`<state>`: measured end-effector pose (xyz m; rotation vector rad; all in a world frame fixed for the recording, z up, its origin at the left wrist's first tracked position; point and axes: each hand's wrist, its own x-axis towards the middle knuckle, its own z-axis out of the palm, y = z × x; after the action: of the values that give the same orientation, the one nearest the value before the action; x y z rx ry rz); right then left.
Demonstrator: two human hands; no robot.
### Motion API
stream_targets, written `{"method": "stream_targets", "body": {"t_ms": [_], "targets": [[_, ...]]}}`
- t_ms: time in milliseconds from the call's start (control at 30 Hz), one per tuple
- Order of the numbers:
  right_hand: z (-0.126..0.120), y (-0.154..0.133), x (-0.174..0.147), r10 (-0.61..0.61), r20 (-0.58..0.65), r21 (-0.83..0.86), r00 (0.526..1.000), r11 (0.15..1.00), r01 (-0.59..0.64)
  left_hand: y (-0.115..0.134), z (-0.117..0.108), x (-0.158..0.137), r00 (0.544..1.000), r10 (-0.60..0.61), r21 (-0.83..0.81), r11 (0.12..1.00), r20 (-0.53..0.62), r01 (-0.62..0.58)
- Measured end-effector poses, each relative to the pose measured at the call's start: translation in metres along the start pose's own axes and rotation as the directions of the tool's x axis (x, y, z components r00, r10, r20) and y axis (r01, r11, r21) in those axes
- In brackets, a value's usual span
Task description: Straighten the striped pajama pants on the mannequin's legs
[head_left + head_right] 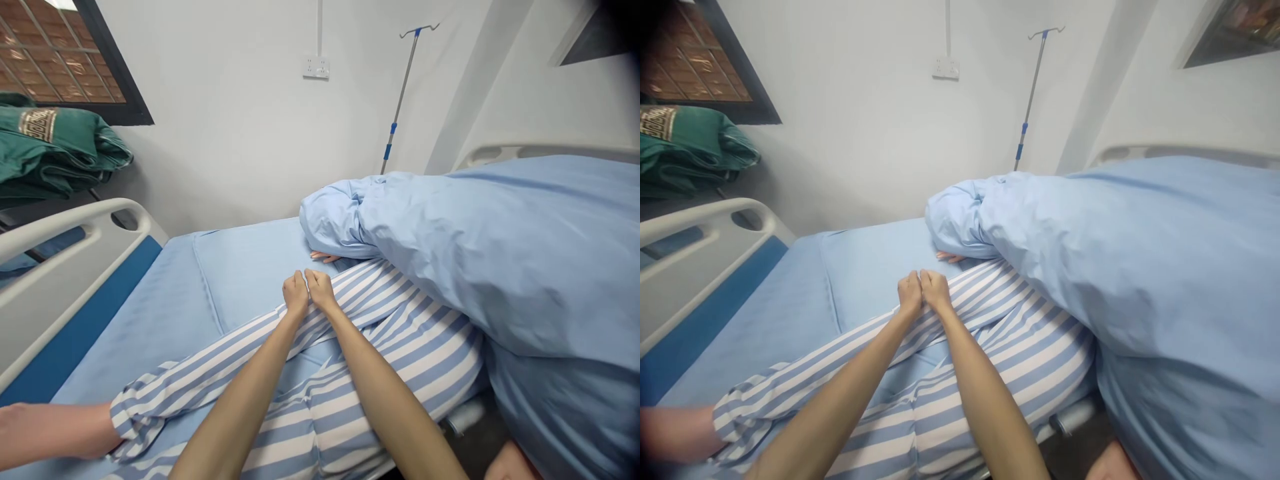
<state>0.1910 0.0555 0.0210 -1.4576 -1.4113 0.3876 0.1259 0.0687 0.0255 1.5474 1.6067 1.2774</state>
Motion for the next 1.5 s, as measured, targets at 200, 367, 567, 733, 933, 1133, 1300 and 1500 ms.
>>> {"method": "stream_targets", "body": {"t_ms": [200, 367, 567, 733, 933, 1133, 1300, 1500], "targets": [[-0.007, 0.005, 0.007, 0.072, -0.045, 0.273, 0.996, 0.96, -0.058, 0.018, 0.013, -0.008, 1.0, -0.005, 0.037, 0.999, -0.01, 0.005], [-0.013, -0.003, 0.012, 0.131, -0.082, 0.259, 0.988, 0.96, -0.105, 0.017, 0.016, -0.018, 0.998, 0.044, 0.266, 0.962, 0.054, -0.057], [-0.032, -0.01, 0.025, -0.081, -0.098, -0.043, 0.992, 0.996, 0.077, 0.009, 0.02, -0.015, 0.997, 0.069, 0.253, 0.964, 0.031, -0.075], [-0.037, 0.013, 0.015, -0.045, -0.097, -0.161, 0.994, 0.987, 0.029, 0.003, 0.022, -0.015, 0.996, 0.089, 0.226, 0.97, -0.001, -0.087], [-0.036, 0.02, 0.014, -0.032, -0.084, -0.115, 0.996, 0.993, 0.022, 0.03, 0.03, -0.003, 0.997, 0.082, 0.082, 0.993, 0.017, -0.083], [-0.035, 0.028, 0.019, 0.029, -0.153, -0.016, 0.988, 0.999, -0.031, 0.032, 0.041, -0.011, 0.993, 0.101, 0.07, 0.992, 0.06, -0.105], [-0.039, 0.023, 0.019, 0.006, -0.156, -0.029, 0.988, 1.0, -0.011, 0.02, 0.041, -0.02, 0.985, 0.149, 0.166, 0.973, 0.083, -0.161], [-0.069, 0.012, 0.037, -0.069, -0.179, -0.081, 0.981, 0.995, 0.055, 0.018, 0.045, -0.021, 0.983, 0.176, 0.25, 0.95, 0.056, -0.185]]}}
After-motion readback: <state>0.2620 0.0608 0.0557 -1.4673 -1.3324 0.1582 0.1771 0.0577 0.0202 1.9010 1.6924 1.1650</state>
